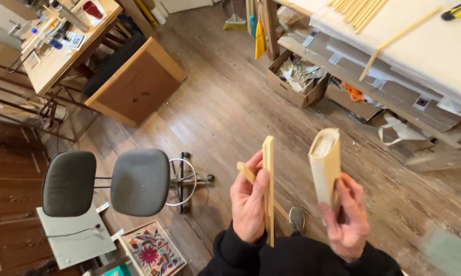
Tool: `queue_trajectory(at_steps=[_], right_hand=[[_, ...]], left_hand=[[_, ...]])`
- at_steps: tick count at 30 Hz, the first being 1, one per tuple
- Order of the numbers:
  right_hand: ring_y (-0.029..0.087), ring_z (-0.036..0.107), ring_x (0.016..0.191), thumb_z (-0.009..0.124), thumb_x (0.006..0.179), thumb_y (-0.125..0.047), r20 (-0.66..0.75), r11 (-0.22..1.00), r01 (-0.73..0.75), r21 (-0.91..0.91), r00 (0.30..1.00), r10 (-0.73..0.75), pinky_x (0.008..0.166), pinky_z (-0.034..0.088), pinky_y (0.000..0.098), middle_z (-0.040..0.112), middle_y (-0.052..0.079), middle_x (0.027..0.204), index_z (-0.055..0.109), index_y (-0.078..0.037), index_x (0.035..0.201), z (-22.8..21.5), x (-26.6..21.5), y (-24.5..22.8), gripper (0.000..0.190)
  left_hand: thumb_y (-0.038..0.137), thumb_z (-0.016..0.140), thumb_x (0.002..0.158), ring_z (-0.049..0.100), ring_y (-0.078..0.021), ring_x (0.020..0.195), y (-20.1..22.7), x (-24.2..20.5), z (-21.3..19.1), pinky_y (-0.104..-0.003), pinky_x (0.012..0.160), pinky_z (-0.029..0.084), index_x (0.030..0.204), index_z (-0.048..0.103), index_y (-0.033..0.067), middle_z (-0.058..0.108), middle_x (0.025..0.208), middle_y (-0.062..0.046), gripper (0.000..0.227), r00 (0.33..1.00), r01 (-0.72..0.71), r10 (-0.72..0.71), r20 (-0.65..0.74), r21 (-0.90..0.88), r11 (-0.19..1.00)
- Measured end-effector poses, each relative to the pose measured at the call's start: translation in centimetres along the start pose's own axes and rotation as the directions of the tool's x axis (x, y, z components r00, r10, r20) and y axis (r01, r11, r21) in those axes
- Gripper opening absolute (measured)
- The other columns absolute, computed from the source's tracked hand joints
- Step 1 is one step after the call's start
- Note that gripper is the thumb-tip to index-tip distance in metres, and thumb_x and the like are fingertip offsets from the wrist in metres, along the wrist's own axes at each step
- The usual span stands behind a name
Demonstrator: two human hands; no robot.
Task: Assemble small wooden picture frames using glue, a miter vise, and a hammer.
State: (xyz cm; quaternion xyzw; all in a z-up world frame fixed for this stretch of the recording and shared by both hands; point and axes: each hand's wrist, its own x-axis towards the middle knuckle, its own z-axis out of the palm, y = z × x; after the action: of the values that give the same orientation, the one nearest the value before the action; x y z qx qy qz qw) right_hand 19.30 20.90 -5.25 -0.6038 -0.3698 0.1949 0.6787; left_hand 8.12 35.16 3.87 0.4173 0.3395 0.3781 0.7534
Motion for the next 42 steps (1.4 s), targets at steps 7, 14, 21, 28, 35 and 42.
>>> queue_trajectory(at_steps=[7,14,21,28,35,42], right_hand=[[0.032,0.056,0.126,0.079,0.089,0.001,0.051,0.868,0.316,-0.383,0.945,-0.322,0.106,0.050,0.0410,0.057,0.019,0.142,0.063,-0.002,0.134,2.2,14.9,-7.7,0.048],[0.036,0.053,0.125,0.083,0.078,-0.002,0.243,0.721,0.409,-0.559,0.912,-0.329,0.104,0.049,0.0434,0.055,0.019,0.142,0.065,-0.010,0.134,-0.5,12.8,-1.7,0.060],[0.032,0.052,0.128,0.079,0.084,0.003,0.094,0.726,0.275,-0.631,0.955,-0.281,0.096,0.053,0.0370,0.055,0.014,0.141,0.064,-0.012,0.135,-0.4,12.7,2.0,0.056],[0.034,0.055,0.120,0.073,0.088,-0.008,0.472,0.433,0.584,-0.687,0.811,-0.346,0.095,0.048,0.0490,0.061,0.019,0.129,0.068,-0.014,0.134,1.4,25.8,-0.3,0.047],[0.029,0.057,0.111,0.072,0.088,-0.011,0.470,0.479,0.572,-0.666,0.820,-0.325,0.090,0.052,0.0451,0.062,0.017,0.125,0.066,-0.013,0.133,5.5,27.7,-1.8,0.046],[0.018,0.058,0.082,0.070,0.094,-0.018,0.255,0.578,0.105,-0.810,0.949,0.184,0.060,0.050,0.0307,0.065,0.012,0.113,0.072,-0.018,0.130,1.2,30.4,1.2,0.036]], left_hand=[[0.012,0.057,0.109,0.056,-0.0081,0.103,-1.4,2.7,0.5,-0.023,0.089,0.045,0.154,0.050,-0.0053,0.066,0.126,-0.006,0.048,0.989,0.120,-0.118,0.092,-0.024,0.992],[0.013,0.058,0.108,0.057,-0.0069,0.100,-1.2,7.5,-0.5,-0.023,0.088,0.047,0.152,0.049,-0.0057,0.064,0.123,-0.004,0.049,0.985,0.129,-0.116,0.129,-0.101,0.987],[0.012,0.058,0.104,0.060,-0.0088,0.105,0.9,13.1,-1.6,-0.024,0.090,0.049,0.153,0.046,-0.0032,0.064,0.124,-0.004,0.053,0.931,0.316,-0.289,0.223,-0.097,0.944],[0.013,0.059,0.106,0.054,-0.0085,0.089,1.7,17.1,-5.2,-0.024,0.072,0.043,0.151,0.051,-0.0009,0.063,0.111,-0.004,0.049,0.848,0.469,-0.400,0.348,-0.140,0.872],[0.016,0.059,0.109,0.054,-0.0109,0.085,1.3,19.8,-8.1,-0.026,0.071,0.043,0.134,0.053,-0.0072,0.063,0.105,-0.005,0.034,0.813,0.541,-0.484,0.323,-0.113,0.834],[0.017,0.059,0.106,0.051,-0.0081,0.083,2.9,21.6,-8.4,-0.023,0.068,0.041,0.147,0.057,0.0037,0.061,0.103,-0.002,0.042,0.793,0.545,-0.448,0.412,-0.150,0.825]])
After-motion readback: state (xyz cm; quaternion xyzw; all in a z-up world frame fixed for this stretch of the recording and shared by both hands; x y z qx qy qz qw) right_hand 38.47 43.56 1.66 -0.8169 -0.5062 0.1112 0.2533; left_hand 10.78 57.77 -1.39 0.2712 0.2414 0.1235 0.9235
